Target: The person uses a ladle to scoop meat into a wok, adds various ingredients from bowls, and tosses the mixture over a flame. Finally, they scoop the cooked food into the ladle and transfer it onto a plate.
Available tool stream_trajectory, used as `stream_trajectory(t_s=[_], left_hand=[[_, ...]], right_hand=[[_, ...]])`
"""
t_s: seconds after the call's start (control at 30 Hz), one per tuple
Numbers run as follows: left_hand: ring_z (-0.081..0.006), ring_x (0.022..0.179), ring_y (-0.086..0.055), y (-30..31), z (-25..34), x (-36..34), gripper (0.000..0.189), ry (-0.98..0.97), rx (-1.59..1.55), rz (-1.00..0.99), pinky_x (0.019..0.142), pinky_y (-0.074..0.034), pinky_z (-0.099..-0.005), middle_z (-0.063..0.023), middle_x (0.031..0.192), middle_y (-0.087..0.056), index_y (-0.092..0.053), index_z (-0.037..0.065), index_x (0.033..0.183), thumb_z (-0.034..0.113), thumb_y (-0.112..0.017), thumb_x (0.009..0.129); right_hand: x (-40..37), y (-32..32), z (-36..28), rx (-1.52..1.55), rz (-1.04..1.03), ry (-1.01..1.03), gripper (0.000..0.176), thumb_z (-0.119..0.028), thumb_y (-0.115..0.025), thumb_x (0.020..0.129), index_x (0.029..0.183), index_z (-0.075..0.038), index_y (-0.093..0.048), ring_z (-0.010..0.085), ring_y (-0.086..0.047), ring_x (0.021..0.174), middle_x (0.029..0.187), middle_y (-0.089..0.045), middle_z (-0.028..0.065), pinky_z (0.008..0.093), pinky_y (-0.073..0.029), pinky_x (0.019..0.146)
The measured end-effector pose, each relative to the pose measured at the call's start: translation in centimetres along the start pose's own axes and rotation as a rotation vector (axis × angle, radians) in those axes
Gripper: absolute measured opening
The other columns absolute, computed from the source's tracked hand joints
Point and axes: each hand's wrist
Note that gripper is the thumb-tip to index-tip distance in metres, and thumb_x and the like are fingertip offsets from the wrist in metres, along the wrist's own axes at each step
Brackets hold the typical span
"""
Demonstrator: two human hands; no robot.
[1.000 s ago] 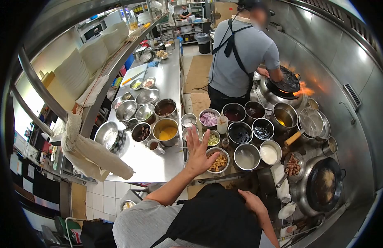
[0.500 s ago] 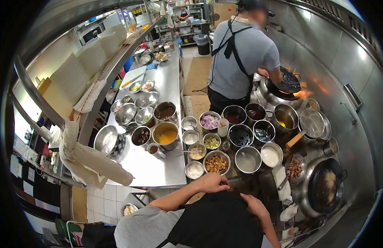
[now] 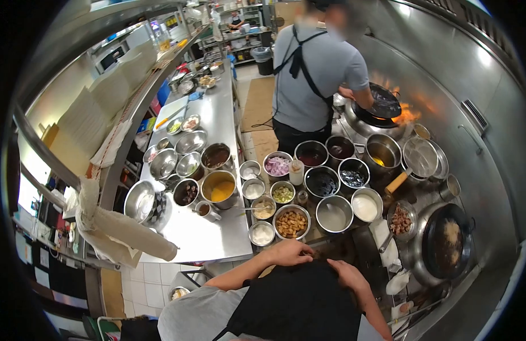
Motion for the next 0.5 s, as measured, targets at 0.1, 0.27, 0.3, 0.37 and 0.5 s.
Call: stream_trajectory(t_s=[0.1, 0.27, 0.3, 0.37, 0.5], left_hand=[[-0.0347, 0.090, -0.067, 0.4, 0.5, 0.0, 0.040, 0.027, 0.005, -0.036, 0.081, -0.052, -0.0415, -0.0195, 0.097, -0.069, -0.066, 0.004, 0.114, 0.034, -0.060, 0.089], [-0.0335, 0.091, -0.067, 0.1, 0.5, 0.1, 0.040, 0.022, 0.009, -0.049, 0.083, -0.052, -0.0400, -0.0191, 0.099, -0.070, -0.066, 0.002, 0.113, 0.034, -0.061, 0.089], [-0.0335, 0.092, -0.067, 0.2, 0.6, 0.1, 0.040, 0.023, 0.006, -0.053, 0.083, -0.052, -0.0399, -0.0191, 0.099, -0.069, -0.066, 0.002, 0.113, 0.034, -0.061, 0.089], [-0.0335, 0.092, -0.067, 0.2, 0.6, 0.1, 0.040, 0.027, 0.003, -0.056, 0.084, -0.052, -0.0399, -0.0192, 0.100, -0.069, -0.066, 0.002, 0.113, 0.034, -0.061, 0.089], [-0.0337, 0.094, -0.067, -0.1, 0.4, 0.3, 0.041, 0.006, 0.011, -0.060, 0.085, -0.052, -0.0399, -0.0193, 0.102, -0.069, -0.065, 0.001, 0.115, 0.034, -0.061, 0.089]], right_hand=[[0.0, -0.4, 0.4, 0.016, 0.009, -0.010, 0.069, 0.006, -0.057, 0.072, 0.138, -0.010, -0.047, 0.0359, -0.055, 0.115, 0.125, -0.057, 0.0193, 0.0403, -0.045, 0.098], [0.0, -1.2, 1.3, 0.017, 0.022, -0.023, 0.069, 0.005, -0.058, 0.072, 0.139, -0.011, -0.046, 0.0361, -0.056, 0.114, 0.125, -0.057, 0.0187, 0.0403, -0.046, 0.097], [0.1, -1.2, 1.2, 0.009, 0.020, -0.022, 0.069, 0.004, -0.058, 0.073, 0.139, -0.012, -0.046, 0.0363, -0.056, 0.114, 0.124, -0.057, 0.0187, 0.0402, -0.046, 0.096], [0.0, -1.1, 1.0, 0.017, 0.021, -0.026, 0.069, 0.004, -0.058, 0.073, 0.139, -0.012, -0.047, 0.0364, -0.056, 0.113, 0.124, -0.057, 0.0189, 0.0402, -0.047, 0.096], [-0.1, -1.1, 1.1, 0.021, 0.025, -0.024, 0.069, 0.005, -0.058, 0.073, 0.139, -0.012, -0.047, 0.0363, -0.056, 0.113, 0.125, -0.057, 0.0194, 0.0401, -0.047, 0.095]])
Point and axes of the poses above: each hand's wrist, its own x-axis towards the middle knuckle, its own y-axis out of the back of the hand, z = x × y
